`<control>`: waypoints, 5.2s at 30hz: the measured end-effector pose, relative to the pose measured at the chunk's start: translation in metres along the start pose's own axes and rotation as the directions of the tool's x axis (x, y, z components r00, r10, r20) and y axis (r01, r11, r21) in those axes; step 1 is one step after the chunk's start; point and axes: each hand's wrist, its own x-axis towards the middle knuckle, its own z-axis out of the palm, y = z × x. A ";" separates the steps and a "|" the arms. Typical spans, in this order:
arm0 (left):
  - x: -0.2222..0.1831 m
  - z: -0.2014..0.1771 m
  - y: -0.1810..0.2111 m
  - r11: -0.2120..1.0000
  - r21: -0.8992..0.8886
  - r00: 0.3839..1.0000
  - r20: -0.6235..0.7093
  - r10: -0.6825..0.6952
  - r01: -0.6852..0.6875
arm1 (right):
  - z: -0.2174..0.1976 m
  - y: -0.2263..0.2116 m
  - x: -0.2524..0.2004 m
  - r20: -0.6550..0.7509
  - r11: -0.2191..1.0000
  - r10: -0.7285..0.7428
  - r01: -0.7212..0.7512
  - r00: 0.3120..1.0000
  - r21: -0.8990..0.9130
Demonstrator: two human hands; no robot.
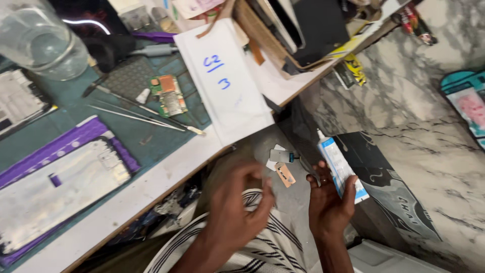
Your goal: The person applies adhesive from a tube to the edges of a mobile phone frame and then places a new screen panel onto the frame.
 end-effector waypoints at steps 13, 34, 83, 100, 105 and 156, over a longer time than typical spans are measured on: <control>0.030 0.182 -0.201 0.029 -0.599 0.540 0.698 -0.470 0.800 | -0.068 0.054 0.067 -0.021 0.991 0.084 -0.085 0.996 -0.103; 0.024 0.180 -0.177 0.067 -0.654 0.619 0.670 -0.410 0.753 | -0.045 0.001 0.036 0.266 0.527 -0.226 0.348 0.937 -0.775; 0.052 0.322 -0.266 0.792 0.601 0.504 0.654 -0.564 0.106 | -0.188 -0.035 0.010 -0.297 0.692 -0.446 0.114 0.844 -0.713; -0.055 -0.011 -0.012 0.967 -0.001 0.783 0.588 -0.204 0.253 | 0.014 -0.009 0.048 0.332 0.950 -0.310 0.280 0.891 0.137; -0.074 -0.138 0.073 0.906 0.251 0.940 -0.122 -0.318 0.340 | 0.116 0.001 0.017 0.576 0.947 -0.322 0.247 0.752 0.206; -0.014 -0.218 0.018 0.819 -0.572 0.728 -0.539 -0.425 0.055 | 0.297 0.083 -0.080 0.815 0.979 0.124 0.063 0.566 -0.193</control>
